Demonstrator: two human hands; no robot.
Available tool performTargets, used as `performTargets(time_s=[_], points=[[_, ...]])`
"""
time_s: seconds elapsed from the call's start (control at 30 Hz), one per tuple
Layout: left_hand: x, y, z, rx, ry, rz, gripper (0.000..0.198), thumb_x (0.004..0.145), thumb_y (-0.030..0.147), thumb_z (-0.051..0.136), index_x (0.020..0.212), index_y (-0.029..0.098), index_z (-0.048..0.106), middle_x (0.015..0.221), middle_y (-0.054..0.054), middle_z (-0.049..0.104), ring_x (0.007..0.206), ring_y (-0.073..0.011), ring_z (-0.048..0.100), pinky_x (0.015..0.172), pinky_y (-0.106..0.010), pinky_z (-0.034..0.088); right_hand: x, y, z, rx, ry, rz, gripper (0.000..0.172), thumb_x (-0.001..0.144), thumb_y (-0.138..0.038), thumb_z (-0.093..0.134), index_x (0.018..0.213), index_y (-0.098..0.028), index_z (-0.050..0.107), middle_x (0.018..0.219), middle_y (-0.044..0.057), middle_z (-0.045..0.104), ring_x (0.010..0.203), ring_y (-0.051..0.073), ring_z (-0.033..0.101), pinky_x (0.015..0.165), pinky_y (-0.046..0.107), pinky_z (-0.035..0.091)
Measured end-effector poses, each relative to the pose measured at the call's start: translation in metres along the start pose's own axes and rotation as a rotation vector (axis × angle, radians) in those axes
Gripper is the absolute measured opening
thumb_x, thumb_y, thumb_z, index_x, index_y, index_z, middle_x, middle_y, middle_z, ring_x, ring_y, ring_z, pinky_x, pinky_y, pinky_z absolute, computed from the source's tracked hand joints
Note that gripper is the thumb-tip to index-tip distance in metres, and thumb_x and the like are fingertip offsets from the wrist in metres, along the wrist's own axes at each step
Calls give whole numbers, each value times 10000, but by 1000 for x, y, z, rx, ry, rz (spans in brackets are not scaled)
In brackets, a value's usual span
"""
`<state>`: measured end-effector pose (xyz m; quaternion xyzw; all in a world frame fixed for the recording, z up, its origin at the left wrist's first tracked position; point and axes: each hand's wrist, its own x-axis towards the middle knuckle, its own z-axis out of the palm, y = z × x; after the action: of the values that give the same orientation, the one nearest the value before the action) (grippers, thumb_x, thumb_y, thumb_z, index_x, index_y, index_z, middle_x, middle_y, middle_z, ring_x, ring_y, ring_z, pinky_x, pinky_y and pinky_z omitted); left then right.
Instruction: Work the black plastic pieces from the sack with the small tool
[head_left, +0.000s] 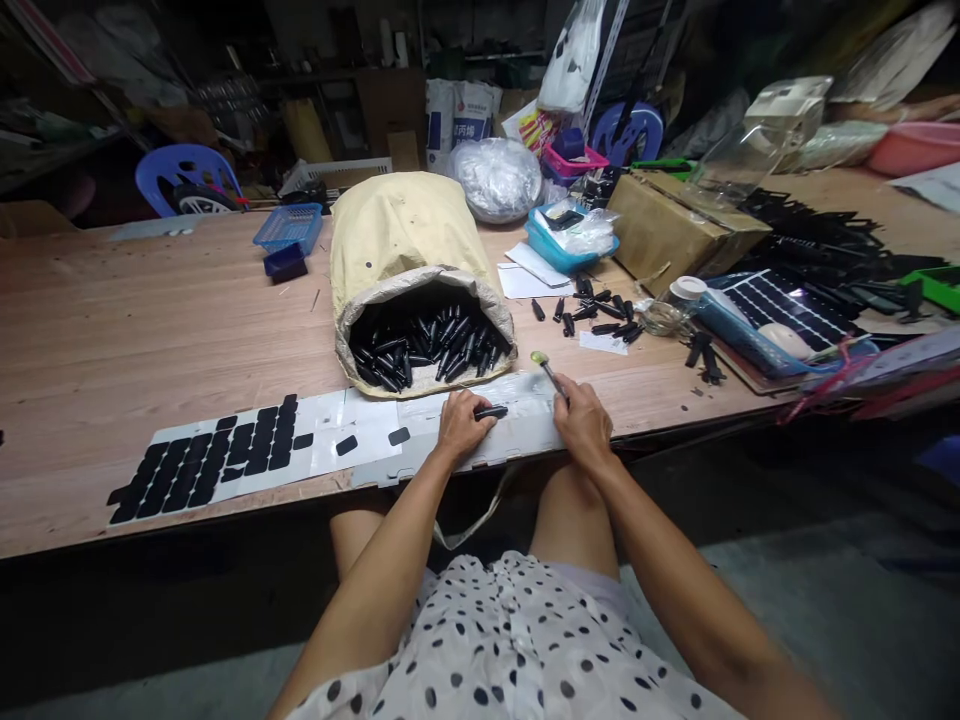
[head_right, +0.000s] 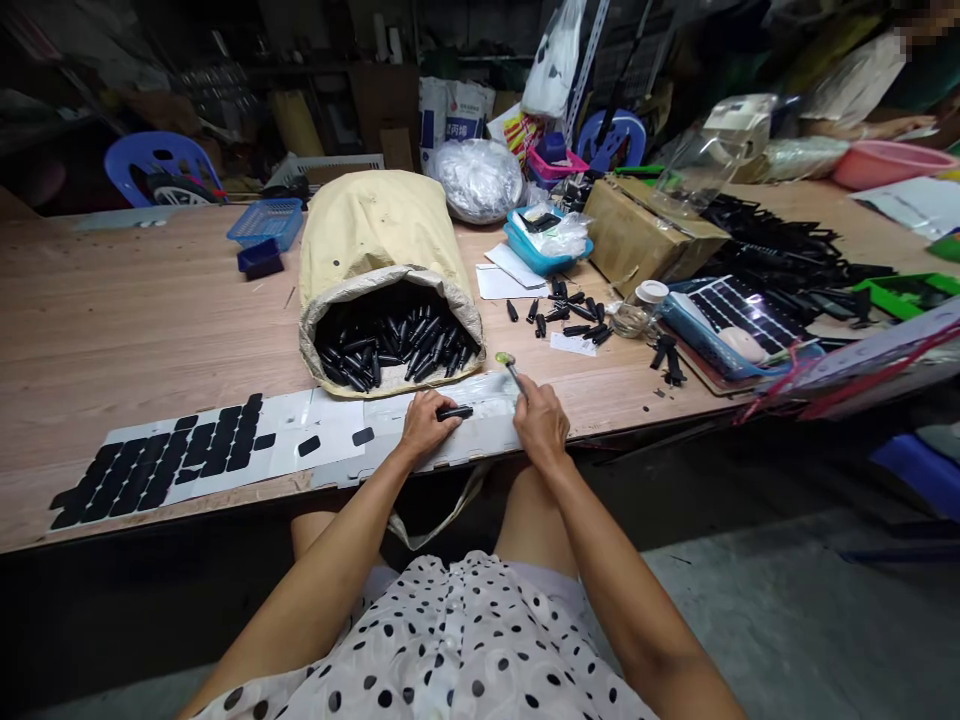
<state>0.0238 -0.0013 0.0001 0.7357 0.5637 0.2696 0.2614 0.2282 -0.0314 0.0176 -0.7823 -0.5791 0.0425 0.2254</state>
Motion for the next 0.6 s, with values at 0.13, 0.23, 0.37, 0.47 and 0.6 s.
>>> performTargets(time_s=[0.13, 0.23, 0.37, 0.47, 0.6], points=[[-1, -2, 1, 20, -10, 6, 118, 754, 183, 739, 855, 242, 724, 929, -20, 679, 979, -230, 566, 920, -373, 465, 35, 16, 11, -170, -1, 81, 423, 924, -186, 514, 1292, -270, 704, 961, 93, 580, 882, 223, 520, 701, 299, 362], [1, -5, 0, 37, -21, 16, 92, 773, 212, 733, 859, 243, 725, 920, -23, 677, 975, -232, 562, 915, -375, 463, 39, 19, 22, -240, 46, 50, 413, 935, -206, 500, 1295, -261, 694, 976, 106, 558, 899, 233, 487, 706, 312, 327], [3, -3, -6, 69, -41, 45, 73, 822, 248, 697, 890, 247, 724, 935, -27, 685, 980, -234, 566, 920, -387, 467, 34, 14, 27, -289, 71, 26, 410, 951, -228, 473, 1314, -235, 664, 1026, 134, 560, 932, 252, 478, 724, 331, 317], [-19, 2, -11, 74, -58, 154, 137, 886, 309, 636, 970, 240, 719, 1007, -61, 701, 1021, -249, 589, 948, -415, 476, 33, 10, 25, -301, 49, 16, 416, 963, -227, 445, 1329, -215, 642, 1050, 148, 565, 952, 262, 487, 728, 335, 325], [-88, -5, -7, -23, -304, 378, 297, 960, 422, 521, 1107, 246, 710, 1049, -105, 728, 986, -245, 662, 925, -398, 524, 34, 9, 25, -293, 43, 2, 412, 957, -233, 448, 1327, -199, 625, 1051, 154, 564, 966, 272, 491, 726, 336, 336]])
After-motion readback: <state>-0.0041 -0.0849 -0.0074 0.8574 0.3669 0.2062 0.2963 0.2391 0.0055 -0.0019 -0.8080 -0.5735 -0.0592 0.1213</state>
